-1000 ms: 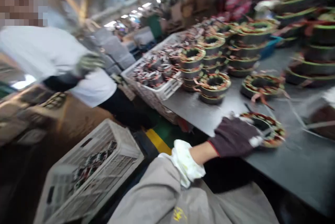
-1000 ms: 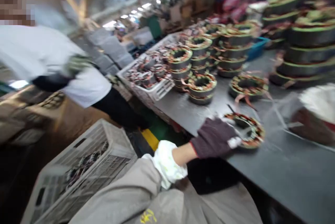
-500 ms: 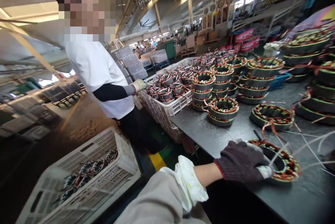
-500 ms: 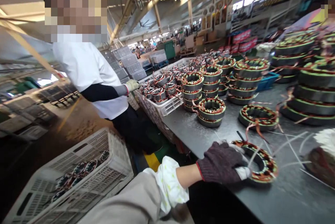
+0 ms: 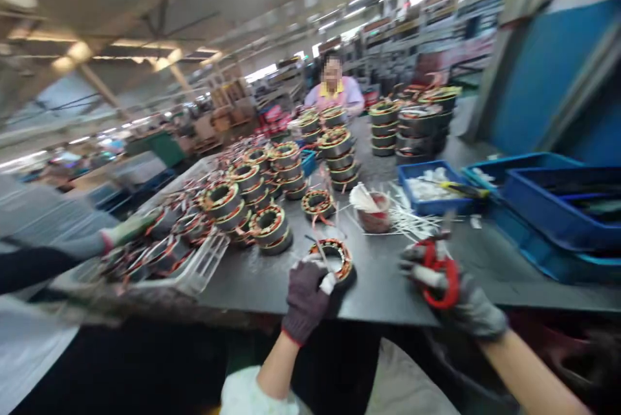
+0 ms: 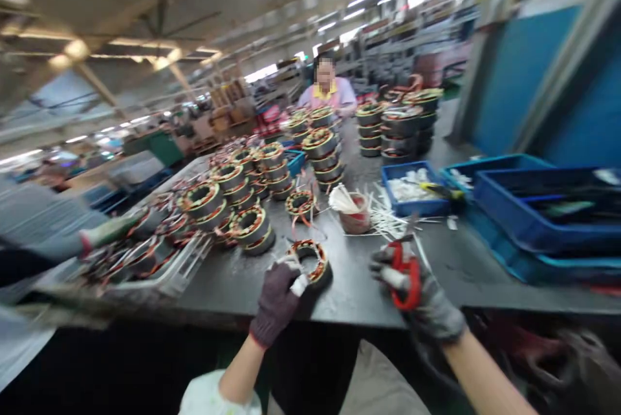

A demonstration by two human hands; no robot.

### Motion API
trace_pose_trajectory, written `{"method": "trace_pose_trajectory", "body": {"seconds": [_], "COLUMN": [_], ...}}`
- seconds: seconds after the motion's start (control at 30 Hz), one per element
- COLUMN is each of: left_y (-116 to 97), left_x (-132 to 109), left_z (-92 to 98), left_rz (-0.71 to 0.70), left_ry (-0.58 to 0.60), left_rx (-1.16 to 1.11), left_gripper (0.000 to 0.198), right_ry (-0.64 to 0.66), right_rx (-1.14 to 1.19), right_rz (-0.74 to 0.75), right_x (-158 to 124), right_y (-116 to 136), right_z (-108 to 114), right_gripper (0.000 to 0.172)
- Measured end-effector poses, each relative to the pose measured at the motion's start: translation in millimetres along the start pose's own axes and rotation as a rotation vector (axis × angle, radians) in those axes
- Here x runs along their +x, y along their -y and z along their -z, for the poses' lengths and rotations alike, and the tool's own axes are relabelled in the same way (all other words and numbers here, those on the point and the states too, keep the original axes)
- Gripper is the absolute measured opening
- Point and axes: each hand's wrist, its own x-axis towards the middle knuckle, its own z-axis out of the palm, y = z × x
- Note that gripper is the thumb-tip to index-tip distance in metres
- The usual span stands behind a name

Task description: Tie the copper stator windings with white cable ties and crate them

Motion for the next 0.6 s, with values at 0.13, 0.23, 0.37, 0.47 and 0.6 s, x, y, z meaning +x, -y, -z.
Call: {"method": "trace_pose_trajectory", "body": {"seconds": [0.13, 0.23, 0.37, 0.47, 0.6], "left_y": [13, 17, 29, 41, 43], "left_x": [3, 4, 7, 5, -1], "left_z": [-2.3, 0.7, 5.2, 1.0, -10.3], "left_rz": [-0.062, -0.082, -0.16, -0.276, -0.304], "left_ry": [-0.038, -0.053, -0.054, -0.13, -0.226], "left_rx": [-0.018, -0.014, -0.049, -0.065, -0.111], "left_gripper": [0.017, 0.017, 0.017, 0.013, 0.013], "right_ry": [0.022, -0.016, 0.038, 0.047, -0.061], "right_rx": [0.205, 0.314, 0.377, 0.424, 0.435], "right_rz": [-0.105, -0.161, -0.164, -0.151, -0.171], "right_x": [-1, 7, 11, 9, 6], "right_y": [-10, -14, -22, -23, -18], "right_z": [-7, -12, -6, -5, -4], "right_gripper": [0.06, 0.068, 0.063, 0.066, 0.069]}}
